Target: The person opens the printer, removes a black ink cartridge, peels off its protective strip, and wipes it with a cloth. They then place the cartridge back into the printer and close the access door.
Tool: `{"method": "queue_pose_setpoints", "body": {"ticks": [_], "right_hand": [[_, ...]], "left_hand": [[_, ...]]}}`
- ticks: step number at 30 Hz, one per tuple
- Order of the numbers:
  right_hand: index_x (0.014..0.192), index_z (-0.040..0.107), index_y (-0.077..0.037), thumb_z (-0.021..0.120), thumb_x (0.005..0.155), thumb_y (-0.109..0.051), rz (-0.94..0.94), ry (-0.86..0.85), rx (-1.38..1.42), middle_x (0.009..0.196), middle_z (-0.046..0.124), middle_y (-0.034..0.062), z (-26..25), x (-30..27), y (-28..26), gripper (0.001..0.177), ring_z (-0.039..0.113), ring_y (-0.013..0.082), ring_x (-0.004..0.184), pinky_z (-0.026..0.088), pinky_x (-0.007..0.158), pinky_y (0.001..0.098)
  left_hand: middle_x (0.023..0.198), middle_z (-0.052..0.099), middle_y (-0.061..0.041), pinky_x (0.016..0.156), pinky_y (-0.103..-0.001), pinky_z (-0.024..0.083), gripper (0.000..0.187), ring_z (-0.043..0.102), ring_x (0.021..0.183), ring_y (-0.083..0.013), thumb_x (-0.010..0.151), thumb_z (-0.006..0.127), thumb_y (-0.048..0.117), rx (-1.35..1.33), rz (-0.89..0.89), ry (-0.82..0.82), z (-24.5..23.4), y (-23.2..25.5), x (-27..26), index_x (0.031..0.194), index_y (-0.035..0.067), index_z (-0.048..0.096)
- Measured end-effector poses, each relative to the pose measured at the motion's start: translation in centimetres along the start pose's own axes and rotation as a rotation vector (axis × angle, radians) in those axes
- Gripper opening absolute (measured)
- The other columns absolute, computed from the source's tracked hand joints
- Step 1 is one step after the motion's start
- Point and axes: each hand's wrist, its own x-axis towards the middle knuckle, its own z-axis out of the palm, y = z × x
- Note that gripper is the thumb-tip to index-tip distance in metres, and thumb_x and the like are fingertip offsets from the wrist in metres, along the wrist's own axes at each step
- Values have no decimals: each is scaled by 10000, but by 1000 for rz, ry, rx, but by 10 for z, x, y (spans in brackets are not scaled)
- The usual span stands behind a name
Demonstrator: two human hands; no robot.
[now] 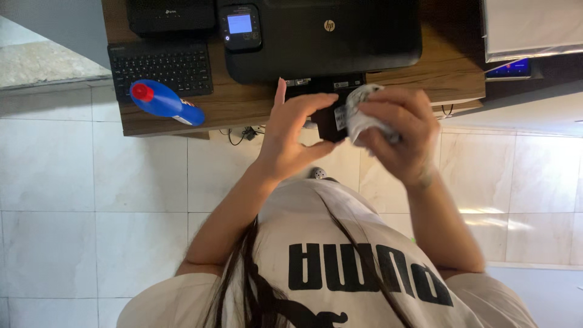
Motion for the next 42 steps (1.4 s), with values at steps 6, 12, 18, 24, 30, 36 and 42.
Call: {"method": "queue_pose_setpoints", "body": {"ticks": [6,12,18,24,30,36,42], "right_hand": [[1072,776,-87,863,798,-146,22,-101,-123,1164,704,107,7,-5,11,293,635,225,1004,532,847,372],[1238,660,-29,679,1082,-113,196,-16,88,1222,688,130,10,-26,38,178,680,205,1047,558,907,293],[1459,541,-77,490,1170,-72,550,183,712,1107,649,41,24,-50,41,293,572,68,798,473,681,184],[1392,545,-54,475,1122,-126,633,214,999,1255,650,79,36,-56,30,287,635,152,1100,561,942,291],[1285,629,-46,746,999,-202,294,113,414,1253,623,115,46,-47,7,346,621,206,1082,527,934,313],[1114,738,-27,815,920,-181,276,125,218,1136,645,123,26,-24,17,259,647,213,1020,556,877,316],[1140,716,-37,824,939,-209,181,126,273,1179,602,123,12,-44,16,286,617,218,1071,536,899,321]], "left_hand": [[1357,690,-49,1351,-610,122,699,665,1304,-224,764,949,201,-101,-49,45,0,-1,-6,1353,90,590],[1303,579,-72,956,-420,593,786,641,1190,-203,819,880,264,-694,-386,216,13,-26,-6,1459,71,468],[1126,668,-108,995,-350,597,381,684,1159,-254,968,770,219,-1515,-844,347,20,-54,-7,1241,41,573],[1064,717,-103,915,-367,579,296,679,1113,-208,968,647,324,-1548,-983,330,33,-43,-9,1118,70,627],[1157,647,-38,1063,-392,442,331,588,1105,-163,965,707,333,-1598,-870,256,58,-26,-14,1169,88,618],[1175,642,-23,1074,-372,423,308,592,1132,-164,960,722,328,-1488,-919,237,67,-32,-25,1150,124,589],[1126,648,-9,1032,-387,397,339,577,1136,-178,957,746,394,-1552,-929,170,88,-32,-28,1108,122,612]]}}
